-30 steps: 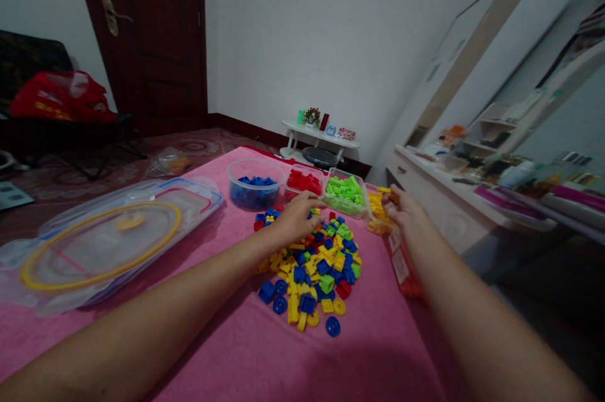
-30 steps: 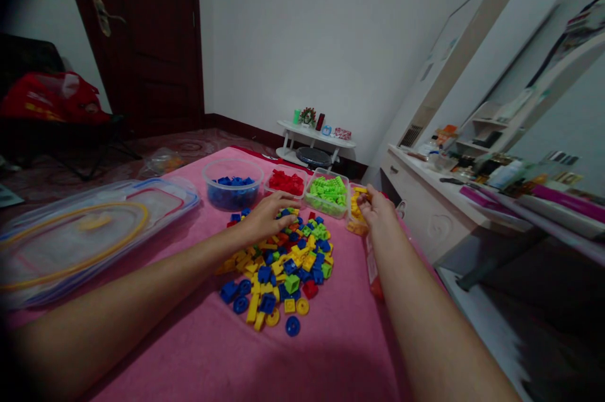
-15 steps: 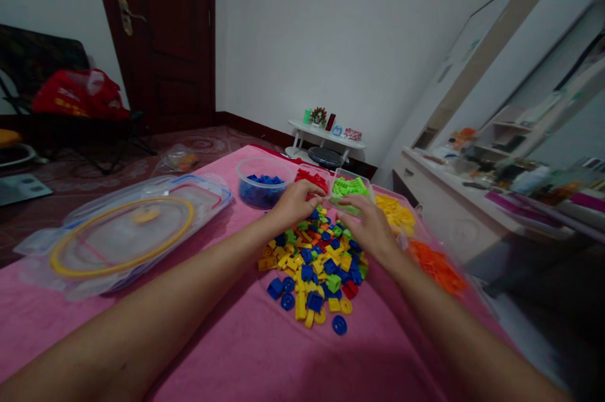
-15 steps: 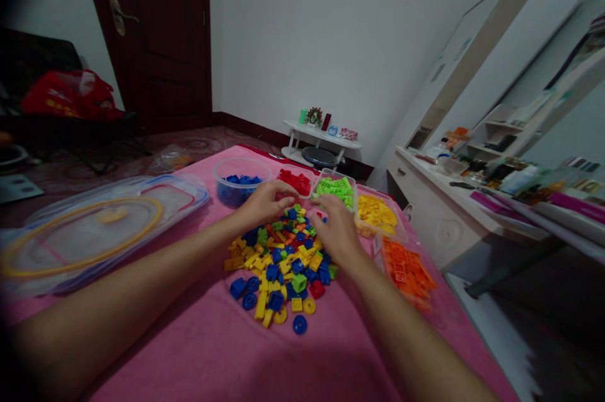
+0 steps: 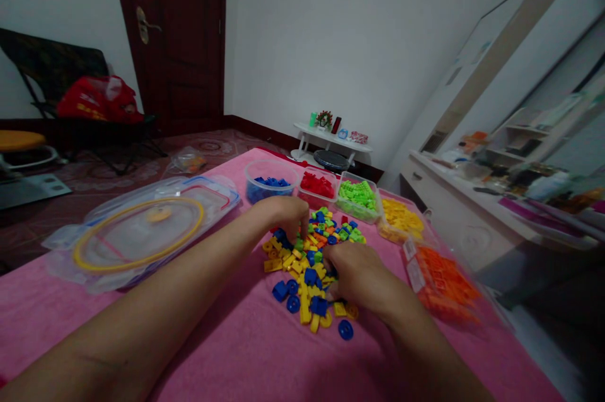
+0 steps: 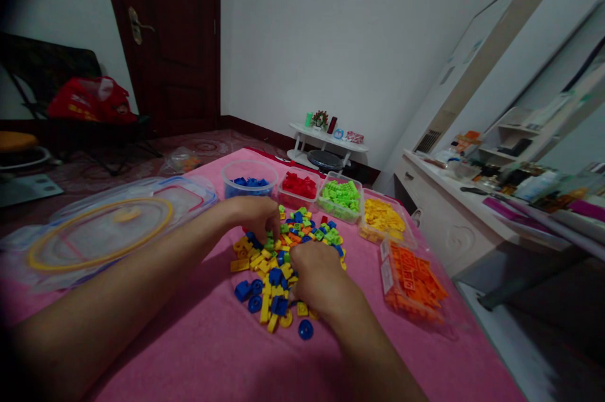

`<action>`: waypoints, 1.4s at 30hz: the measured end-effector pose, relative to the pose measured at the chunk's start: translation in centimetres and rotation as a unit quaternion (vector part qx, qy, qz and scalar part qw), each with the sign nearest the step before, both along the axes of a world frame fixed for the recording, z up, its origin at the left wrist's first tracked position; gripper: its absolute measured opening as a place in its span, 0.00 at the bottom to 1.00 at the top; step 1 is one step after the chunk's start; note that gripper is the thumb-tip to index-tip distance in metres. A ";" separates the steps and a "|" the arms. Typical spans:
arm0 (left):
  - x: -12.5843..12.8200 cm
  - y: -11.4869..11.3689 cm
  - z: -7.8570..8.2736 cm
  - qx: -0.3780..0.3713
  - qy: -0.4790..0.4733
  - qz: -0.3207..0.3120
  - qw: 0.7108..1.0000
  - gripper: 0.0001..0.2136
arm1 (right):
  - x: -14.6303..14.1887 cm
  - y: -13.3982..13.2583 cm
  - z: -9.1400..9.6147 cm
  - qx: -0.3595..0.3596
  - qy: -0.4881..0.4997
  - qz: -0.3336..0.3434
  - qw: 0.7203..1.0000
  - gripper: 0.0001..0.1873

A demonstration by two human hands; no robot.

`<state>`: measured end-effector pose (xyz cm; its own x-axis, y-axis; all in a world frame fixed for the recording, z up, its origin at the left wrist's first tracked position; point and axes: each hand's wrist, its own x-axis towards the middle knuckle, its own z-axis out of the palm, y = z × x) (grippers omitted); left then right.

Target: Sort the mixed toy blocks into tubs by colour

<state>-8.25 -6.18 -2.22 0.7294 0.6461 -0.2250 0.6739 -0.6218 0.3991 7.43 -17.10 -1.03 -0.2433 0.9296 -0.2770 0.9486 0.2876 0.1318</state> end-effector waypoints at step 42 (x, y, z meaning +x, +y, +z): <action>2.6 0.2 -3.9 0.153 -0.097 0.024 0.983 0.23 | 6.5 5.8 -5.4 0.066 0.786 -0.212 0.577 0.14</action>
